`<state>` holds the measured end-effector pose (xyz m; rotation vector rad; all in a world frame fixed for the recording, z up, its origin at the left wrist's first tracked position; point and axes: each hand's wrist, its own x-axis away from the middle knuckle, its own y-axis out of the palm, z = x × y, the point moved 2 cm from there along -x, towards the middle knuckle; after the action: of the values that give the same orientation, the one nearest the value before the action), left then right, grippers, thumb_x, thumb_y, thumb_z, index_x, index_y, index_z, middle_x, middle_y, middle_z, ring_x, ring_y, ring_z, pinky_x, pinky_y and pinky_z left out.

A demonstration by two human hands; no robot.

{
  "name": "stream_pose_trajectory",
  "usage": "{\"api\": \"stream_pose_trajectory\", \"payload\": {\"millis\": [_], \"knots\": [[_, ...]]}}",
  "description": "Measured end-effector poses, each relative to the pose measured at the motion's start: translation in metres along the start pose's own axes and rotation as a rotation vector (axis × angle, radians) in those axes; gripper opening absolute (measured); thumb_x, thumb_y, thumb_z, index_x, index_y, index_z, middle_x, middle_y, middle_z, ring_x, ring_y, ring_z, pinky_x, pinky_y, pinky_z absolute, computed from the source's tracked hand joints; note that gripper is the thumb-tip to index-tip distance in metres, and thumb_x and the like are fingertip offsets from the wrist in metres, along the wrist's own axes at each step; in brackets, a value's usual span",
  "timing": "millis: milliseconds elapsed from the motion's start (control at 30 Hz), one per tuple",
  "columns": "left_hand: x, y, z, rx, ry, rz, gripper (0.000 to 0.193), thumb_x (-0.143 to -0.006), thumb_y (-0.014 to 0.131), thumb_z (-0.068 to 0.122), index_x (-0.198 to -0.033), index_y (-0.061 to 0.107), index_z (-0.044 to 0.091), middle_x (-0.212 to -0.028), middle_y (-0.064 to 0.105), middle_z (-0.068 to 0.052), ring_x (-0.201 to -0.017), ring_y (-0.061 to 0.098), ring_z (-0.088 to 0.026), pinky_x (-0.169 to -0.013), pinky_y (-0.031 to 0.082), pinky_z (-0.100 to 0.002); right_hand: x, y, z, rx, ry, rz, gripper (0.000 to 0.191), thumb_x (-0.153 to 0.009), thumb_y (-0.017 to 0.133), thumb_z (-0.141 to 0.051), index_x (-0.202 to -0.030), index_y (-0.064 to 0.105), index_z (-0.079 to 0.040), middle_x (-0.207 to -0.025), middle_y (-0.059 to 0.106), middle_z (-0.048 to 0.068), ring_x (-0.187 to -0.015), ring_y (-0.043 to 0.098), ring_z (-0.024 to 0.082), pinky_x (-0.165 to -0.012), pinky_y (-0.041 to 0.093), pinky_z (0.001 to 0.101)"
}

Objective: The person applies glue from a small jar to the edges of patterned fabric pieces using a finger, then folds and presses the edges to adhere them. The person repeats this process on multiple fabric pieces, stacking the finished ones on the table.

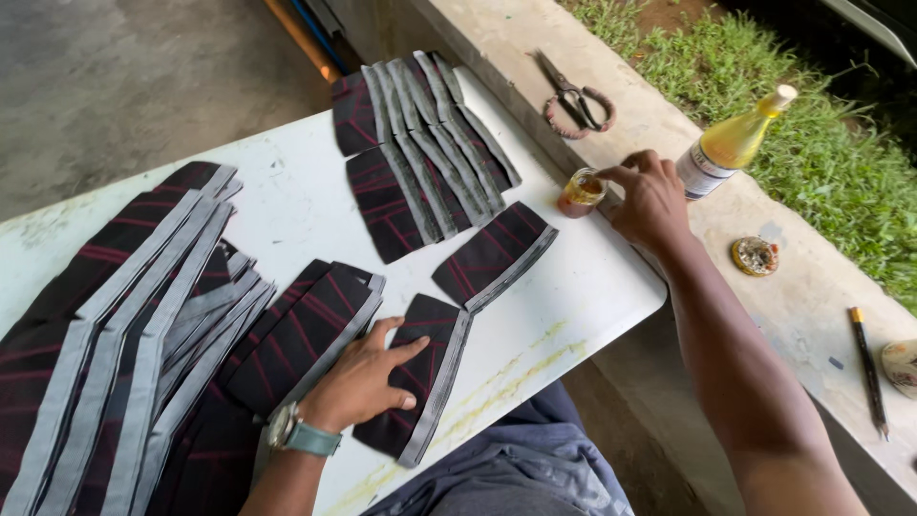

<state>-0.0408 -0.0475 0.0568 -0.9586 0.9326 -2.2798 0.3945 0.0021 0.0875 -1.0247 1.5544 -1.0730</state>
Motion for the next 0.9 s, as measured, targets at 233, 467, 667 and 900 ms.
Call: {"api": "stream_pose_trajectory", "payload": {"millis": [233, 467, 667, 900], "knots": [[-0.008, -0.002, 0.001, 0.067, -0.031, -0.032, 0.089, -0.072, 0.089, 0.028, -0.152, 0.051, 0.033, -0.164, 0.022, -0.006, -0.15, 0.029, -0.034, -0.123, 0.028, -0.046, -0.036, 0.032, 0.005, 0.12, 0.059, -0.24, 0.054, -0.076, 0.077, -0.004, -0.119, 0.078, -0.036, -0.143, 0.054, 0.003, -0.126, 0.047, 0.03, -0.104, 0.04, 0.0431], [-0.01, -0.003, 0.001, 0.073, -0.099, -0.072, 0.089, -0.072, 0.089, 0.029, -0.152, 0.051, 0.036, -0.166, 0.02, -0.002, -0.15, 0.029, -0.034, -0.123, 0.028, -0.046, -0.03, 0.008, 0.018, 0.006, 0.051, -0.207, 0.051, -0.076, 0.077, -0.007, -0.117, 0.076, -0.037, -0.143, 0.05, 0.006, -0.125, 0.042, 0.032, -0.104, 0.035, 0.0489], [-0.015, -0.001, -0.002, 0.035, 0.024, 0.034, 0.084, -0.073, 0.087, 0.028, -0.148, 0.05, 0.032, -0.162, 0.024, -0.01, -0.146, 0.034, -0.037, -0.12, 0.03, -0.049, 0.051, -0.073, -0.037, -0.577, -0.281, -0.219, 0.064, -0.068, 0.074, 0.003, -0.128, 0.069, -0.02, -0.134, 0.061, 0.007, -0.12, 0.058, 0.022, -0.105, 0.047, 0.0419], [-0.018, 0.011, -0.013, 0.043, 0.033, 0.131, 0.069, -0.077, 0.083, 0.03, -0.142, 0.059, 0.032, -0.16, 0.034, -0.01, -0.134, 0.052, -0.037, -0.114, 0.039, -0.048, 0.187, 0.001, -0.167, -0.982, -0.135, -1.358, 0.111, -0.075, 0.064, 0.002, -0.166, 0.007, -0.027, -0.086, 0.076, 0.012, -0.062, 0.067, 0.013, -0.057, 0.057, 0.0259]]}}
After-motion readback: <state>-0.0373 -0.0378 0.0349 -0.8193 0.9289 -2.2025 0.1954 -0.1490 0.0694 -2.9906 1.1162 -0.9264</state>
